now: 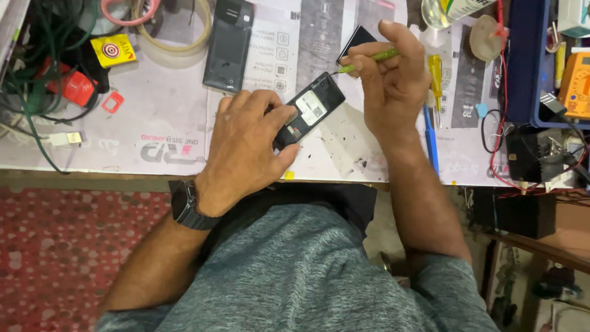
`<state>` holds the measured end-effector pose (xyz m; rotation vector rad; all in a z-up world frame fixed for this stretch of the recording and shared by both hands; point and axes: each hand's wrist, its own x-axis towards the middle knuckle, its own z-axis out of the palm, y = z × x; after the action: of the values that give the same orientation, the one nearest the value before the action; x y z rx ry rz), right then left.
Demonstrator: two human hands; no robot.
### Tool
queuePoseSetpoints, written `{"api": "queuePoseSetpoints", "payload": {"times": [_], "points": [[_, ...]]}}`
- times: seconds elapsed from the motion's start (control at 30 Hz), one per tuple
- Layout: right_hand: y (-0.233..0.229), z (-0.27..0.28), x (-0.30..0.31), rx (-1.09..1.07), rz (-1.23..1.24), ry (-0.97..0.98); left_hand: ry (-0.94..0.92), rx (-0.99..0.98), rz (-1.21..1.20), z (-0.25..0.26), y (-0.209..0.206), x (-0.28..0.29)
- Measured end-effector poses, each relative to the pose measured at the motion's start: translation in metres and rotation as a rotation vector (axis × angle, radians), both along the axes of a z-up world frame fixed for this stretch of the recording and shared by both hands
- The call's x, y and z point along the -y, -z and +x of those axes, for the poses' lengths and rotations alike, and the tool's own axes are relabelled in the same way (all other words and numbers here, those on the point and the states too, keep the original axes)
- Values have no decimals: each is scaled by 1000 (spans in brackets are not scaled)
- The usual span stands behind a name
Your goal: The person disassembles a black feature phone by removing the back cover and battery. They then use a green screwdriver to unscrew the casing and separate the front and back halves of the device. The person continues to manipulate the internal components and casing parts on a cluttered workbench.
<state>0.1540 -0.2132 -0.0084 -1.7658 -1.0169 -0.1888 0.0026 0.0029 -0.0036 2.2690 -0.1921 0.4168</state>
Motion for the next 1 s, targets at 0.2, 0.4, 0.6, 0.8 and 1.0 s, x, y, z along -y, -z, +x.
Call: {"api": "queuePoseSetpoints", "payload": {"times": [0.2, 0.4, 0.6, 0.8, 1.0], "points": [[6, 5, -1, -26, 43, -26, -4, -16, -4, -2, 2, 0], [5, 4, 1, 14, -27, 39, -2, -12, 8, -1, 0, 0], [0, 3, 2, 59, -34, 36, -11, -15, 14, 0, 0, 1], [4, 3, 3, -3, -16, 29, 0, -19, 8, 0, 0, 0], [-5, 0, 0, 60, -77, 41, 4, -7, 2, -1, 1, 0]]}}
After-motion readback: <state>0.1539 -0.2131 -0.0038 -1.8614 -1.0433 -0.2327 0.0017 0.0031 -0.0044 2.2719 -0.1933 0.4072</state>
